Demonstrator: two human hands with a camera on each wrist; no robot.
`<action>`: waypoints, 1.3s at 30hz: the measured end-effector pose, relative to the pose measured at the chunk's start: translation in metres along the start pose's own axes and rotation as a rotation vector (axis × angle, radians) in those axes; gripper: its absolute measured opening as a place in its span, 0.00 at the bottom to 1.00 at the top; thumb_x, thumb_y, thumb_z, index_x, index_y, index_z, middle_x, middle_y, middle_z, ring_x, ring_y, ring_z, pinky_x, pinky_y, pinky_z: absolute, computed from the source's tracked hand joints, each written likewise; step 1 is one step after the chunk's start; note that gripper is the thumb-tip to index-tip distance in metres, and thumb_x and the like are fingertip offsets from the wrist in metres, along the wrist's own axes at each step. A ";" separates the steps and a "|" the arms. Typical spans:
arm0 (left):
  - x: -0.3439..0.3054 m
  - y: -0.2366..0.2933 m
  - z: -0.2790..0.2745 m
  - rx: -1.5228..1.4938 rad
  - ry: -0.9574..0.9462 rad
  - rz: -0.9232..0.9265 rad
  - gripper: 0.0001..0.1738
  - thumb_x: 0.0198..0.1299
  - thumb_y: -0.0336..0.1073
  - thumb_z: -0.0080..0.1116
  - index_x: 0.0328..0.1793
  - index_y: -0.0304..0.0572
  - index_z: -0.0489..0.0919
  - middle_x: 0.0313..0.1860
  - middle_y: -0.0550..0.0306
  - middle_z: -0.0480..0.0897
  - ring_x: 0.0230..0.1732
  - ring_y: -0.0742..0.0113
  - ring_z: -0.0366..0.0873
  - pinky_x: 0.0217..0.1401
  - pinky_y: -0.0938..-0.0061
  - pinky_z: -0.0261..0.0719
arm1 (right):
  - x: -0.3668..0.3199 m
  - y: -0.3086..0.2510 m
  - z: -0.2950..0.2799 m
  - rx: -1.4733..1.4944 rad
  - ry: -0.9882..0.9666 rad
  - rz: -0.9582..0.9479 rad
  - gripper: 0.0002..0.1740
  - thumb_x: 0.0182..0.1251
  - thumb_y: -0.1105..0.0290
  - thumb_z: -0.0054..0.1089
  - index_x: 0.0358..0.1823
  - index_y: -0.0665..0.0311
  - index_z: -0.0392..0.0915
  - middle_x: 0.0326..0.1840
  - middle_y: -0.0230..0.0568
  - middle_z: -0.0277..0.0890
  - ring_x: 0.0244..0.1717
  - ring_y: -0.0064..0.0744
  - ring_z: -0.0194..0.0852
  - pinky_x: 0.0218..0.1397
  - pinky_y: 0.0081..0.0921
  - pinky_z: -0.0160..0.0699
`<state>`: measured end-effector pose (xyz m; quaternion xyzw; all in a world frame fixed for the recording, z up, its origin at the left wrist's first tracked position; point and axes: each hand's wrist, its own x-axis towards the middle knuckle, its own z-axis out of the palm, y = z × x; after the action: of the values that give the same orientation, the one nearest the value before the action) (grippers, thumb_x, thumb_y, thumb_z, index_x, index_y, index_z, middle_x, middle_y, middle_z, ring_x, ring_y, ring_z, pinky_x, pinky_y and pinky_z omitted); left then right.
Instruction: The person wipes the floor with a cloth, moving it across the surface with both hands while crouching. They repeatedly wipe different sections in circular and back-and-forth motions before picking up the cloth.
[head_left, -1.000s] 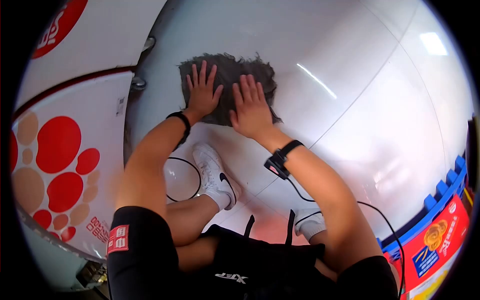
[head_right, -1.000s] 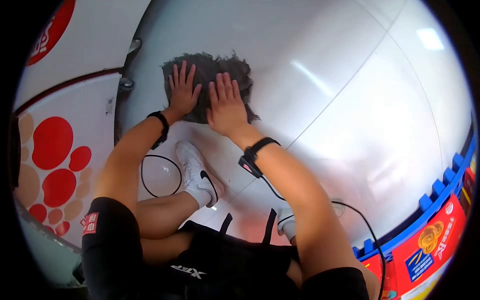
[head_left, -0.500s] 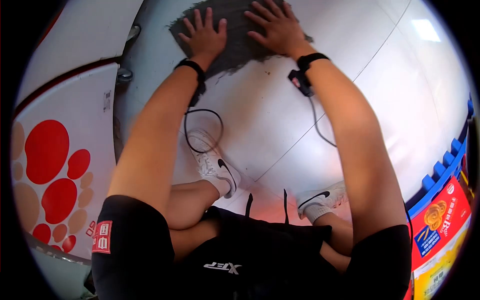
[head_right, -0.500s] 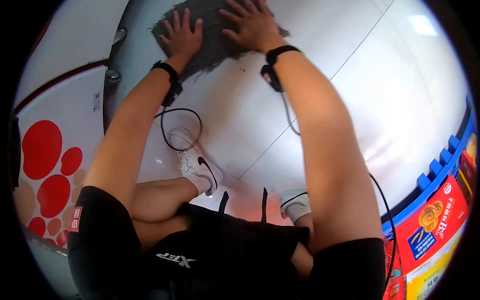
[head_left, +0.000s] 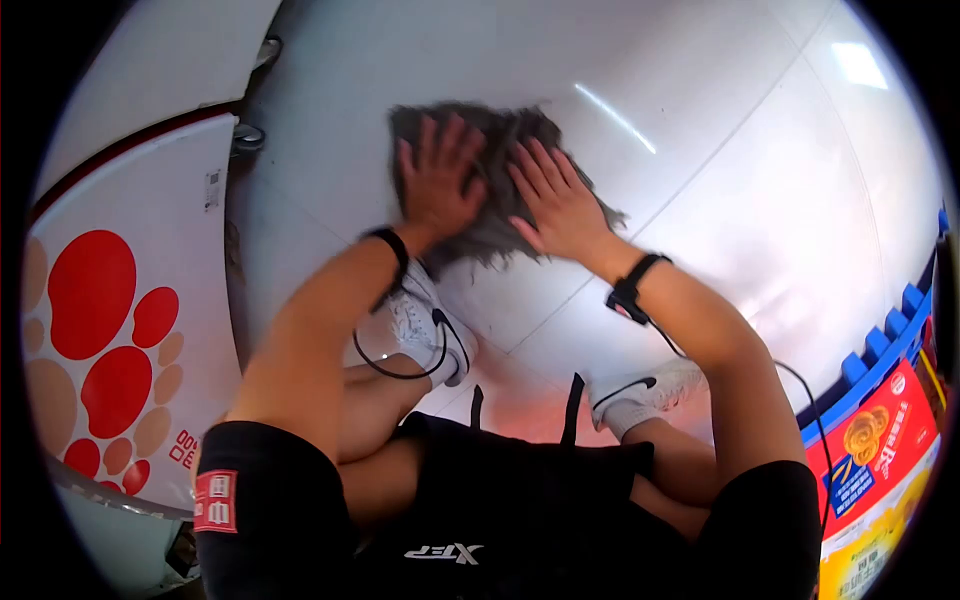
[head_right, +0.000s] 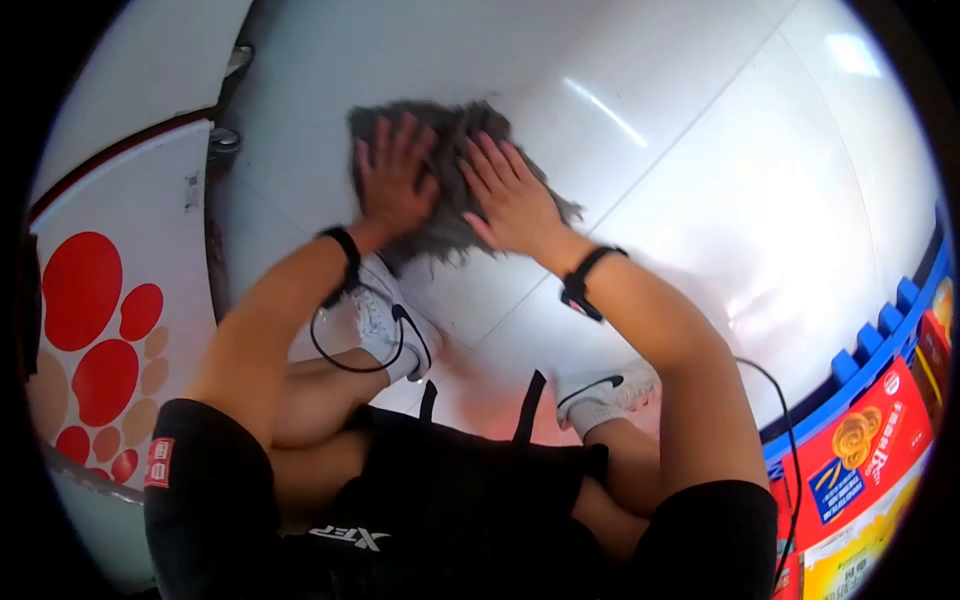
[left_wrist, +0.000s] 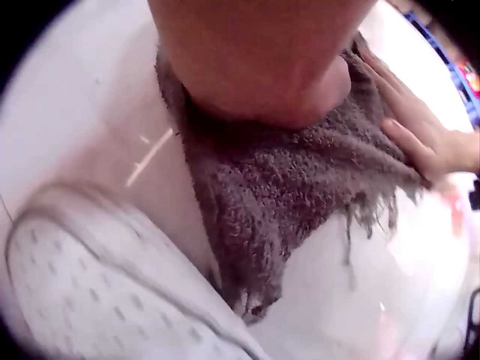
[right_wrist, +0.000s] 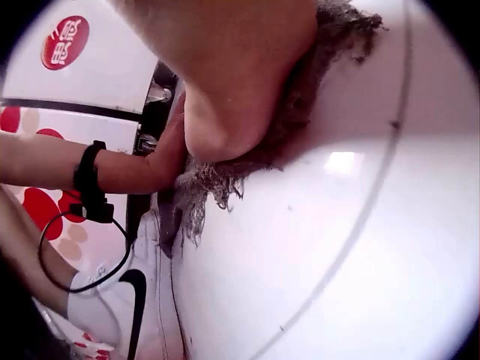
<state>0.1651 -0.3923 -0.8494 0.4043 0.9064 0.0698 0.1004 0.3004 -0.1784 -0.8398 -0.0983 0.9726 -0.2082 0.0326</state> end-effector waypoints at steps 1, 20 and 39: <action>0.011 -0.022 -0.001 0.051 0.069 -0.019 0.42 0.67 0.55 0.60 0.87 0.66 0.64 0.91 0.56 0.55 0.91 0.39 0.43 0.82 0.22 0.40 | 0.014 -0.001 0.005 -0.005 0.033 0.007 0.41 0.75 0.43 0.52 0.81 0.62 0.68 0.88 0.52 0.55 0.90 0.58 0.42 0.91 0.51 0.39; 0.090 0.154 0.053 0.105 0.136 -0.932 0.43 0.77 0.65 0.40 0.91 0.54 0.54 0.91 0.41 0.49 0.88 0.24 0.44 0.82 0.24 0.46 | 0.079 0.176 -0.051 -0.212 0.122 -0.162 0.36 0.79 0.48 0.50 0.85 0.47 0.62 0.90 0.27 0.54 0.91 0.29 0.45 0.93 0.43 0.38; 0.191 0.477 0.093 -0.181 0.077 0.919 0.34 0.76 0.55 0.48 0.85 0.59 0.68 0.88 0.59 0.63 0.88 0.41 0.52 0.87 0.33 0.43 | -0.374 0.245 -0.078 -0.350 0.427 1.501 0.54 0.75 0.36 0.50 0.87 0.72 0.49 0.92 0.52 0.43 0.93 0.49 0.31 0.92 0.49 0.27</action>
<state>0.4057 0.0707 -0.8649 0.7505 0.6268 0.2007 0.0602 0.6151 0.1478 -0.8612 0.6210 0.7828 0.0109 -0.0388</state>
